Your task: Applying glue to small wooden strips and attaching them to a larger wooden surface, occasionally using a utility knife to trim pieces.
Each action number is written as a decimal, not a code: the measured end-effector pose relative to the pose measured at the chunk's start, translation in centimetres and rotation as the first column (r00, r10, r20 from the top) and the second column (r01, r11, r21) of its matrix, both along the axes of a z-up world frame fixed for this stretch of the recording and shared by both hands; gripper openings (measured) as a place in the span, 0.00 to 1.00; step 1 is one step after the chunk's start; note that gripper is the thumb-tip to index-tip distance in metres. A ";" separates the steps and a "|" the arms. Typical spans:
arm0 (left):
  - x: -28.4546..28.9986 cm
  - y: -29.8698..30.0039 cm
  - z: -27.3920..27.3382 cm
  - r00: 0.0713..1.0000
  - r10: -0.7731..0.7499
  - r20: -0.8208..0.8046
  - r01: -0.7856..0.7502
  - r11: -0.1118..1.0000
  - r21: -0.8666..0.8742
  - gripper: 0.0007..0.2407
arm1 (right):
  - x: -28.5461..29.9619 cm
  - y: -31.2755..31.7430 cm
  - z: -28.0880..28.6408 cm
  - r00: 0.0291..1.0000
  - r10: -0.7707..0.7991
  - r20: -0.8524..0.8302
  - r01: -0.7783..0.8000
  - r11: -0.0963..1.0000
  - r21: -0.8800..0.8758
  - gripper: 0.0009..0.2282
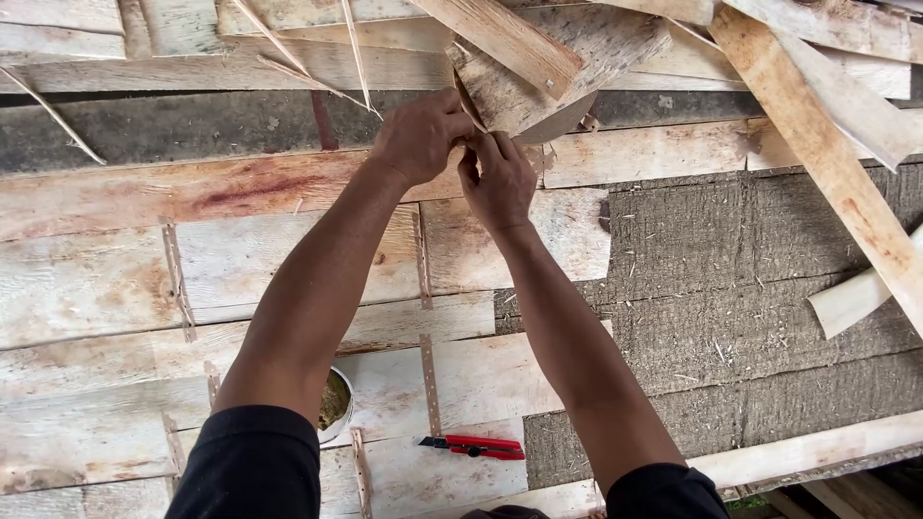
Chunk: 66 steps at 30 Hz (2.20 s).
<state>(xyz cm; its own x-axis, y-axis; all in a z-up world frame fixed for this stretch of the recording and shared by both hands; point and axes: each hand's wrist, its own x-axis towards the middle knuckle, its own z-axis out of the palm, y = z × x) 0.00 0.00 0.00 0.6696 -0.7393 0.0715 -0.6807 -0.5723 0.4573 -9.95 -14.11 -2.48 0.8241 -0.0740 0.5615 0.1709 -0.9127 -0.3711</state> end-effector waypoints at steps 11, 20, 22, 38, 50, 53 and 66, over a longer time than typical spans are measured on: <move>-1.3 0.7 0.5 0.930 0.277 -0.239 -0.321 0.932 -0.166 0.07 | -3.3 1.5 -0.1 0.898 0.383 -0.215 -0.412 0.905 -0.109 0.03; -15.1 5.1 0.6 0.918 0.387 0.085 -0.371 0.915 -0.157 0.25 | -15.1 5.9 2.3 0.841 0.311 -0.443 0.287 0.438 0.852 0.07; -19.0 5.9 1.2 0.903 0.423 0.079 -0.404 0.896 -0.184 0.26 | -17.5 6.4 3.1 0.835 0.332 -0.439 0.317 0.362 0.877 0.08; -39.3 11.0 3.1 0.314 0.251 -0.916 -0.865 0.474 -0.166 0.06 | -32.9 9.7 8.7 0.752 0.550 -0.363 0.133 0.413 0.901 0.10; -46.4 15.9 6.0 0.325 0.259 -0.910 -0.944 0.032 -0.329 0.02 | -40.3 13.4 8.4 0.589 0.628 -0.509 0.371 0.349 0.861 0.20; -46.6 17.8 6.5 0.343 0.295 -0.892 -0.929 -0.033 -0.368 0.02 | -42.0 14.2 6.8 0.568 0.638 -0.519 0.452 0.285 0.845 0.13; -46.2 27.2 9.1 0.447 0.843 -0.298 -0.871 0.335 -0.359 0.16 | -40.6 19.5 6.3 0.562 0.532 -0.634 0.517 0.372 0.771 0.11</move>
<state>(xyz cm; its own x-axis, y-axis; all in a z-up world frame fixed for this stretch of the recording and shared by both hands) -46.21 27.20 9.08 0.9290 0.3468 0.1290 0.1012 -0.5735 0.8130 -50.58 5.35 3.82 0.7872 -0.0165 -0.6164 -0.6157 0.0342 -0.7872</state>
